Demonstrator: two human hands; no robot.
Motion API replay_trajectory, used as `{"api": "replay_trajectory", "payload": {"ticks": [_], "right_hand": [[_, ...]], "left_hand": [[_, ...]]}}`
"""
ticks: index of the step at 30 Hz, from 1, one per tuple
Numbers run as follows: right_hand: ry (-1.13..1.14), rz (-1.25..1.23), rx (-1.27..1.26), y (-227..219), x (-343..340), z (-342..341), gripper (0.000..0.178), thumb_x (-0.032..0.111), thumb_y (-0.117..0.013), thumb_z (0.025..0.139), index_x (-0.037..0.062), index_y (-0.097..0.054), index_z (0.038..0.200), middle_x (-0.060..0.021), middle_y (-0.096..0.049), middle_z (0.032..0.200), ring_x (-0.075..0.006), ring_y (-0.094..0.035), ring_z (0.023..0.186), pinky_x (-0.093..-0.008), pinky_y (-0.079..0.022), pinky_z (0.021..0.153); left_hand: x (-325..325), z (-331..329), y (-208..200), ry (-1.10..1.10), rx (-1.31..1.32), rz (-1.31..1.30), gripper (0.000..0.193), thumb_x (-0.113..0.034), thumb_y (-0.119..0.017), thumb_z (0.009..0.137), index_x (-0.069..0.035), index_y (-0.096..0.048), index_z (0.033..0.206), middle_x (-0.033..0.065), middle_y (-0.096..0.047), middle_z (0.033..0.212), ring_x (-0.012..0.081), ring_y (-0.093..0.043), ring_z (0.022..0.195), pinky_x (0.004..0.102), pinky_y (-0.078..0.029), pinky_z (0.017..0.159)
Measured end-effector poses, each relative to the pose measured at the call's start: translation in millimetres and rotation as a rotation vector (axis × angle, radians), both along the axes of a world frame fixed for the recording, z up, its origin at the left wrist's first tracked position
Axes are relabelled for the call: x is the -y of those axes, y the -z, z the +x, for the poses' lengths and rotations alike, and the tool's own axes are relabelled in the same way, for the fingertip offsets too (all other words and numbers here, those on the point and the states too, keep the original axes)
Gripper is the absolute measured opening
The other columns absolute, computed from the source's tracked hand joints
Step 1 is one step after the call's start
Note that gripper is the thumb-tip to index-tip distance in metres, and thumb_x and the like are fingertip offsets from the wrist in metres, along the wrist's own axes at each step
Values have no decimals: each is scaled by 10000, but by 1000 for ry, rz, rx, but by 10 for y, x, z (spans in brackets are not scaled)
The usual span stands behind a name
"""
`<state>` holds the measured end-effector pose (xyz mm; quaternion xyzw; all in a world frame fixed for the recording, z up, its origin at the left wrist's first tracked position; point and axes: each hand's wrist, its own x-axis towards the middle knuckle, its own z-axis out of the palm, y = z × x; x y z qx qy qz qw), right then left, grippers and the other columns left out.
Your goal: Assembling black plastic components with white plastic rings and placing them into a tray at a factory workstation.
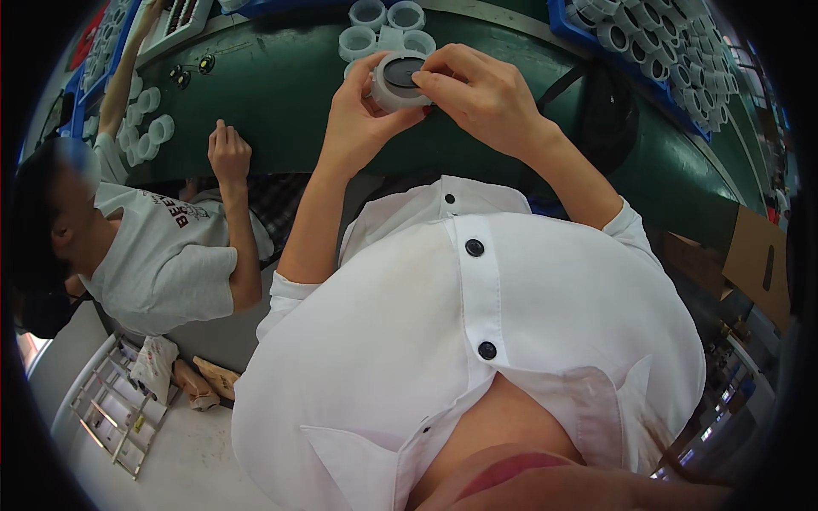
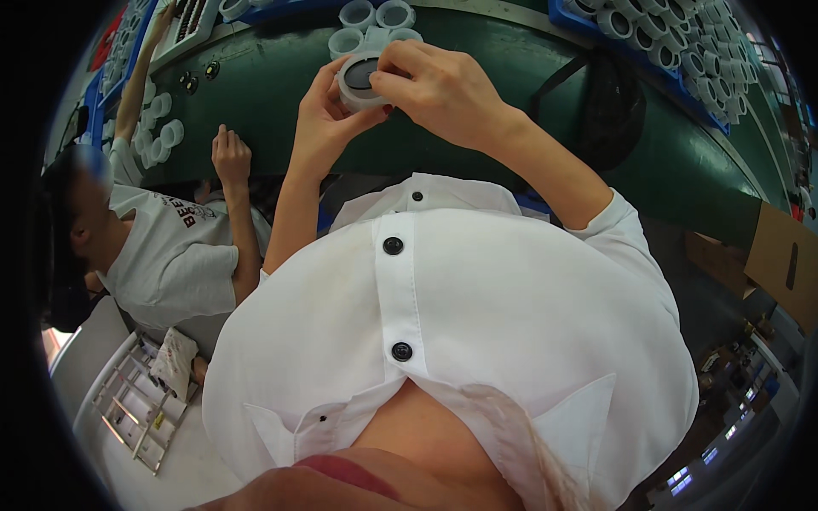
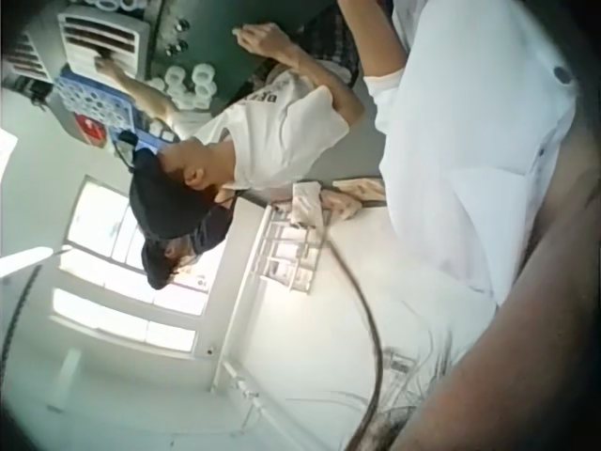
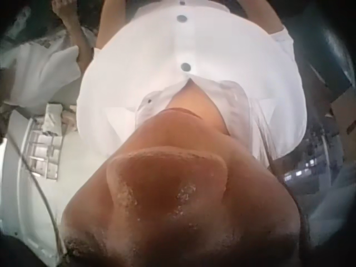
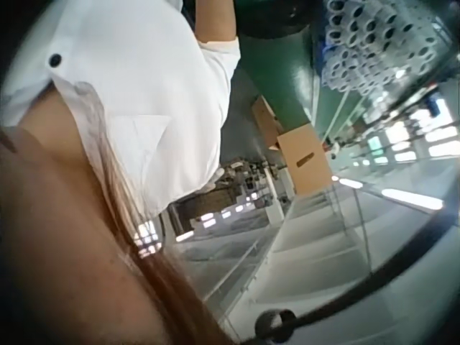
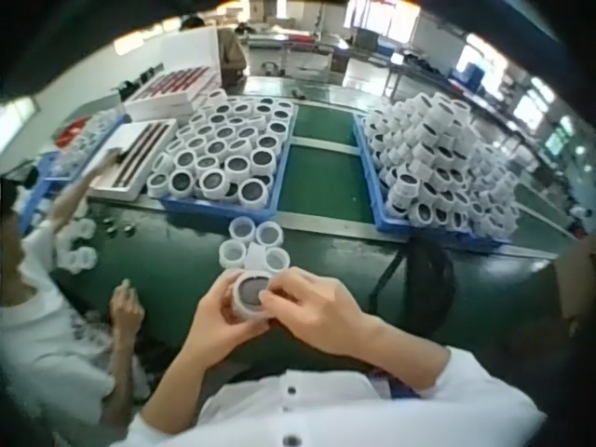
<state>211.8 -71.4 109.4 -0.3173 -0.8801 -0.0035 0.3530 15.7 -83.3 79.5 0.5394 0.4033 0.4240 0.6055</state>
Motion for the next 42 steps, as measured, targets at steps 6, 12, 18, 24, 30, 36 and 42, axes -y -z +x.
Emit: {"api": "replay_trajectory", "payload": {"ticks": [6, 12, 18, 24, 30, 36, 42], "right_hand": [[-68, -46, 20, -77, -76, 48, 222, 11, -747, 716, 45, -686, 927, -58, -634, 899, -200, -650, 744, -290, -544, 612], [-26, -13, -59, -55, -53, 41, 163, 22, -698, 716, 51, -674, 875, -37, -629, 880, -189, -648, 752, -285, -549, 597], [-23, 39, -79, -12, -56, 48, 243, 8, -767, 699, 32, -701, 932, -59, -641, 898, -192, -646, 723, -280, -533, 582], [-20, 45, -45, -35, -66, 34, 267, 6, -765, 679, 41, -700, 936, -52, -642, 903, -190, -649, 750, -283, -541, 589], [-65, 24, 33, -104, -124, 74, 204, 18, -700, 683, 68, -667, 877, -5, -617, 894, -168, -639, 815, -277, -556, 606], [-131, -42, -3, -161, -171, 86, 128, 60, -718, 769, 70, -684, 891, -16, -632, 935, -182, -643, 840, -271, -558, 637], [60, -700, -718, 64, -215, 46, 257, 227, -668, 918, 92, -703, 1133, -40, -677, 986, -136, -653, 880, -262, -535, 740]], "left_hand": [[-17, -51, -21, 53, 197, -81, 494, -155, -601, 948, 6, -417, 1376, 145, -605, 1183, 244, -635, 1065, 379, -570, 848], [-19, -21, -21, 3, 144, -72, 458, -184, -561, 983, 18, -420, 1368, 142, -606, 1183, 238, -644, 1036, 376, -576, 827], [-39, -27, 6, 12, 173, -71, 447, -187, -551, 988, 17, -423, 1365, 141, -607, 1179, 235, -645, 1032, 375, -577, 827], [-47, -14, -22, 28, 223, -83, 439, -167, -540, 988, 10, -422, 1372, 138, -600, 1188, 237, -642, 1038, 374, -576, 832], [-69, -21, -26, 46, 393, -172, 464, -188, -556, 979, 22, -406, 1365, 140, -590, 1150, 222, -641, 1019, 376, -597, 801], [-103, -17, -24, -1, 377, -182, 409, -202, -462, 1005, -10, -417, 1363, 147, -589, 1214, 247, -633, 1069, 398, -581, 816], [-92, 31, -59, -57, 383, -129, 400, -157, -475, 981, -15, -420, 1351, 142, -593, 1206, 244, -636, 1062, 392, -582, 805]]}}
